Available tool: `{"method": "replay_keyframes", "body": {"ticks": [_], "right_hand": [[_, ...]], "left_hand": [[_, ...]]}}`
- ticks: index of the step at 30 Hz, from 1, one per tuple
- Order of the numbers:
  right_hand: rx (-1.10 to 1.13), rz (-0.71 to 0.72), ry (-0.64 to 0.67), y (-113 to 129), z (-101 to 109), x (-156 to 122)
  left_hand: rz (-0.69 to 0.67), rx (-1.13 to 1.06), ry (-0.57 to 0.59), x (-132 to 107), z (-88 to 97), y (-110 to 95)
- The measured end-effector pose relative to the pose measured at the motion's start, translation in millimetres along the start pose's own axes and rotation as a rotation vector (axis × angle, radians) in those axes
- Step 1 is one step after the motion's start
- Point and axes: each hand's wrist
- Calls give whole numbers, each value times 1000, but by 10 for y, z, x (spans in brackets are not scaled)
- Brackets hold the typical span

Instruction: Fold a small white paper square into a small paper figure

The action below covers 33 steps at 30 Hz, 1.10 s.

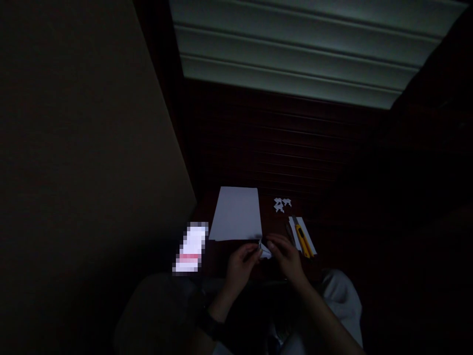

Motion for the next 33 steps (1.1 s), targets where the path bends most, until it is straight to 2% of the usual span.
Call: {"method": "replay_keyframes", "body": {"ticks": [7, 13, 17, 22, 28, 33], "right_hand": [[40, -35, 151, 93, -10, -54], [-2, -28, 162, 106, -15, -67], [-41, 1, 171, 100, -12, -74], [-97, 43, 262, 168, 28, -118], [-53, 13, 304, 200, 38, -158], [-67, 14, 321, 183, 29, -181]], "left_hand": [[5, 27, -21, -3, 19, -73], [24, 54, -24, -5, 45, -66], [30, 38, 14, 7, 75, -63], [47, 37, 80, 17, 121, -78], [75, 110, 110, 15, 162, -93], [-34, 286, 163, 15, 195, -156]]}}
Point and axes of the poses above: each hand's wrist, its own x-axis towards the middle knuckle, its own z-axis out of the back of the hand, y = z × x, and after that the axes turned 1 degree about -y, right-handed
